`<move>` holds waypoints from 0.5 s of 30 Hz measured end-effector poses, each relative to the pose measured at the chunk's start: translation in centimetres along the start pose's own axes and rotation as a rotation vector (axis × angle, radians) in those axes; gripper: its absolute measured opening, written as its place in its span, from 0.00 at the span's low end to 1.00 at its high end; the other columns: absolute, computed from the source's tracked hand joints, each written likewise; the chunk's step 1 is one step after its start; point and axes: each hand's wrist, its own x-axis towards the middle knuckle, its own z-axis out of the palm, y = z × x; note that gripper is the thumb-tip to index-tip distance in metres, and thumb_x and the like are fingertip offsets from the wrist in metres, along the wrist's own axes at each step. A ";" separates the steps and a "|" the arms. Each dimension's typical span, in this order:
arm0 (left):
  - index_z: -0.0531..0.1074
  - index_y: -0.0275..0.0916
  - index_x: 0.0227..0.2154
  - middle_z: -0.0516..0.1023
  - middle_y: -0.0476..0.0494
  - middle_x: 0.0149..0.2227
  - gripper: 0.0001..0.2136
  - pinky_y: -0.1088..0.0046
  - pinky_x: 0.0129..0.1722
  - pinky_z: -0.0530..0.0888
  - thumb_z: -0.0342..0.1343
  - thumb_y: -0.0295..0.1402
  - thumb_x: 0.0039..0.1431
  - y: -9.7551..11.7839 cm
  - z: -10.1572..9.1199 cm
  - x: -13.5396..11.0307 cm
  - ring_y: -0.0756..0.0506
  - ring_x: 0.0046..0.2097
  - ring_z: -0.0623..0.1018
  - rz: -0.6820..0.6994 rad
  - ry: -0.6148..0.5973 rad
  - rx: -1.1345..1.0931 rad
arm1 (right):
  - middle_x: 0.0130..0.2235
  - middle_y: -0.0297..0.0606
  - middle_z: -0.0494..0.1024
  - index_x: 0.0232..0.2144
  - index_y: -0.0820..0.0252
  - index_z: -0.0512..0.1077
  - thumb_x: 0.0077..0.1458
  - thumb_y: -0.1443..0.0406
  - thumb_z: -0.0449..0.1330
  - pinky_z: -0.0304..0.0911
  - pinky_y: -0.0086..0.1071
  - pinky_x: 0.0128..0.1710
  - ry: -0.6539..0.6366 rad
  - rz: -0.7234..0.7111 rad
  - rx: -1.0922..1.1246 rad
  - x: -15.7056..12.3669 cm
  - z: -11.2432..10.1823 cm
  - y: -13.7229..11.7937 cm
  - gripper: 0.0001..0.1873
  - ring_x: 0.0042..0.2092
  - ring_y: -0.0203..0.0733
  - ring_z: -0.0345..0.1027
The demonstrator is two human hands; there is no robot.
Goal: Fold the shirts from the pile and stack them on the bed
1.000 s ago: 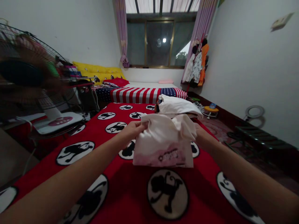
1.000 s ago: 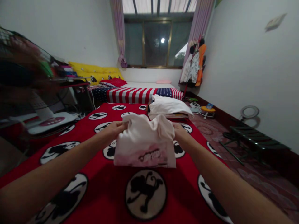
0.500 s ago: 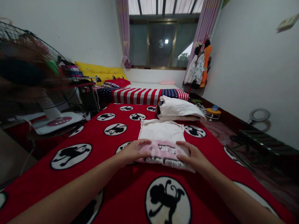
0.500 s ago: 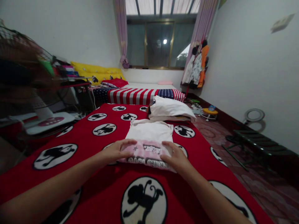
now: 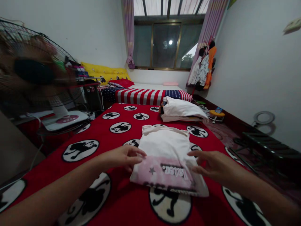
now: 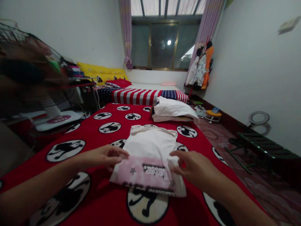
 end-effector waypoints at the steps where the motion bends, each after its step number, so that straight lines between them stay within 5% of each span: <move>1: 0.72 0.37 0.50 0.77 0.45 0.34 0.27 0.74 0.31 0.74 0.63 0.46 0.49 0.3 -0.8 1.0 0.46 0.33 0.77 -0.020 0.082 -0.020 | 0.29 0.36 0.79 0.42 0.54 0.78 0.46 0.58 0.65 0.54 0.28 0.23 0.074 -0.026 -0.072 1.3 -0.8 -1.2 0.18 0.27 0.39 0.69; 4: 0.69 0.33 0.49 0.76 0.45 0.31 0.24 0.75 0.27 0.74 0.63 0.38 0.51 1.2 -2.8 4.7 0.48 0.30 0.77 -0.040 0.316 -0.026 | 0.33 0.39 0.80 0.38 0.58 0.78 0.50 0.59 0.62 0.58 0.28 0.25 0.179 -0.153 0.049 6.1 -0.6 -5.3 0.13 0.28 0.38 0.71; 7: 0.69 0.32 0.45 0.74 0.49 0.26 0.18 0.76 0.26 0.73 0.62 0.27 0.49 1.7 -3.9 8.2 0.50 0.27 0.75 -0.021 0.453 -0.050 | 0.34 0.40 0.80 0.36 0.62 0.77 0.51 0.63 0.61 0.63 0.28 0.29 0.114 -0.205 0.309 10.6 3.6 -8.0 0.10 0.30 0.39 0.73; 11: 0.70 0.32 0.39 0.70 0.54 0.21 0.19 0.76 0.23 0.71 0.63 0.20 0.42 0.9 -4.3 11.0 0.51 0.23 0.73 0.045 0.557 -0.007 | 0.34 0.41 0.80 0.34 0.63 0.75 0.45 0.70 0.62 0.66 0.31 0.34 0.257 -0.110 0.373 14.1 9.9 -7.3 0.09 0.34 0.41 0.73; 15: 0.72 0.32 0.37 0.71 0.52 0.22 0.16 0.78 0.22 0.67 0.64 0.23 0.43 -0.4 -4.2 12.4 0.51 0.22 0.71 0.110 0.682 0.050 | 0.34 0.39 0.79 0.35 0.61 0.74 0.46 0.71 0.59 0.67 0.32 0.37 0.331 -0.137 0.465 14.3 11.9 -5.4 0.10 0.34 0.40 0.73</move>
